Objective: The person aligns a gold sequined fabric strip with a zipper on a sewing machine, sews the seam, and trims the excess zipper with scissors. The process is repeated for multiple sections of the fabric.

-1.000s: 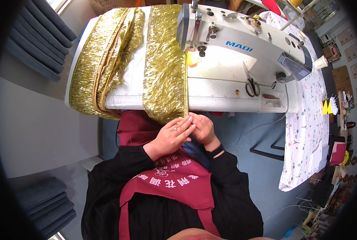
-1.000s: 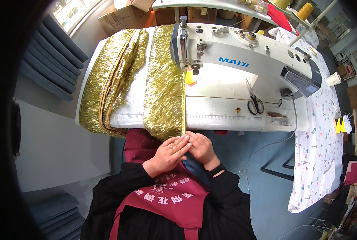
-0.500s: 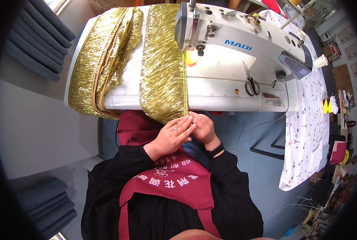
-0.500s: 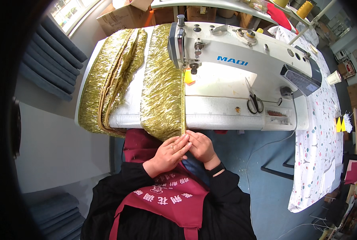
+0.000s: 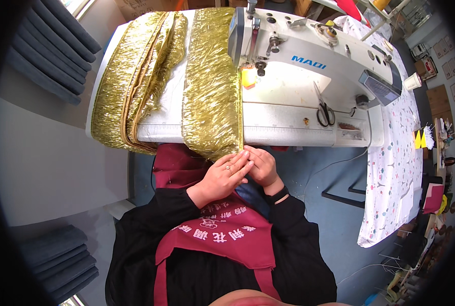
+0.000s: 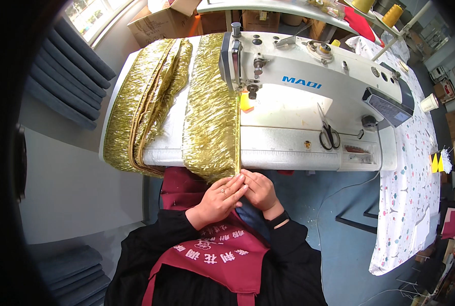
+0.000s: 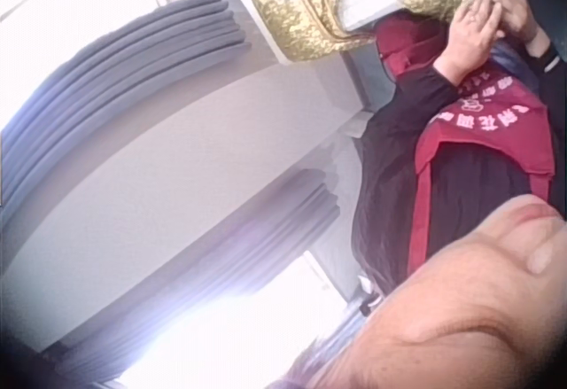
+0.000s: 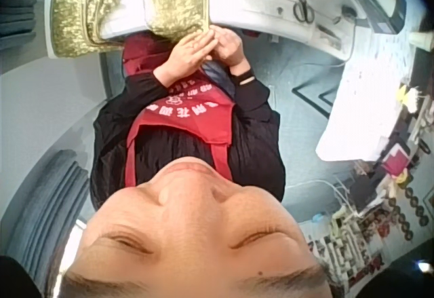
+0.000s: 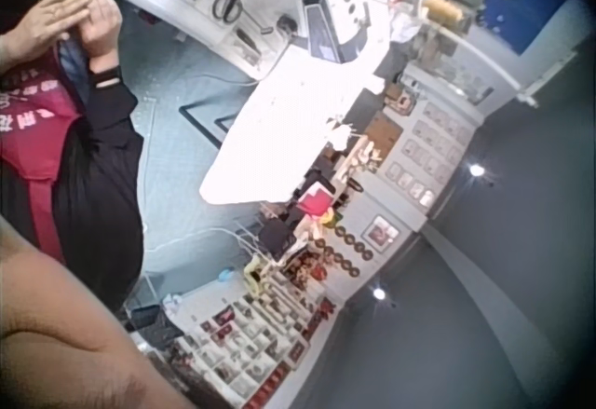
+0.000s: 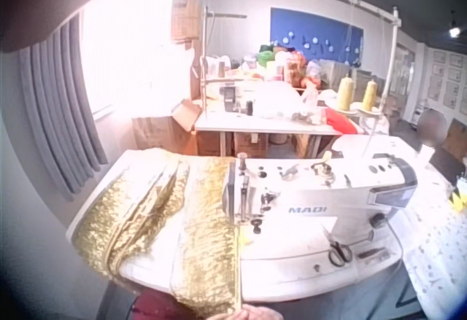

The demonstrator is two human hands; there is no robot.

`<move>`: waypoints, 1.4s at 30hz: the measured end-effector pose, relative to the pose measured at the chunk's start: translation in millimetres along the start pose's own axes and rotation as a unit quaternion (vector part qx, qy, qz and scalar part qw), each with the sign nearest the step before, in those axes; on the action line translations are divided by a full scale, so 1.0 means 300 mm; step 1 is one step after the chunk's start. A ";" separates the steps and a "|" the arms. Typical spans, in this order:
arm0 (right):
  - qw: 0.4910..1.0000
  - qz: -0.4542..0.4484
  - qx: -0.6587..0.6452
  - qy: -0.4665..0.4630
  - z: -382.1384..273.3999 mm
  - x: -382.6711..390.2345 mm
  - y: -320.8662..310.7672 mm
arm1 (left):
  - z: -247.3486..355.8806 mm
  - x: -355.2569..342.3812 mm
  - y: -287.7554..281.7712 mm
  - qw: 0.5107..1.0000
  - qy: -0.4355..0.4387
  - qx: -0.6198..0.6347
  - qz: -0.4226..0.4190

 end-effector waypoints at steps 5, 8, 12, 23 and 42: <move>1.000 -0.001 -0.009 0.016 0.008 0.012 0.008 | -0.001 -0.001 -0.002 1.000 -0.002 0.017 0.006; 1.000 0.010 -0.015 0.022 0.010 0.013 0.006 | -0.002 -0.001 -0.001 1.000 -0.004 0.017 0.005; 1.000 0.007 -0.006 0.009 0.001 0.008 0.005 | -0.001 0.000 -0.001 1.000 -0.003 0.013 0.008; 1.000 0.001 0.000 0.008 0.004 0.000 0.005 | -0.003 -0.001 -0.003 0.999 -0.012 0.034 0.006; 1.000 0.002 0.008 0.010 0.014 0.003 -0.008 | -0.005 -0.006 0.014 0.998 -0.012 0.060 0.014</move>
Point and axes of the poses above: each hand's wrist, its own x-axis away from the middle knuckle, its own y-axis out of the palm, z = x × y, the point moved 8 cm from there along -x, towards the middle knuckle, and after that the axes turned 9 degrees about z, right-handed, at the moved point
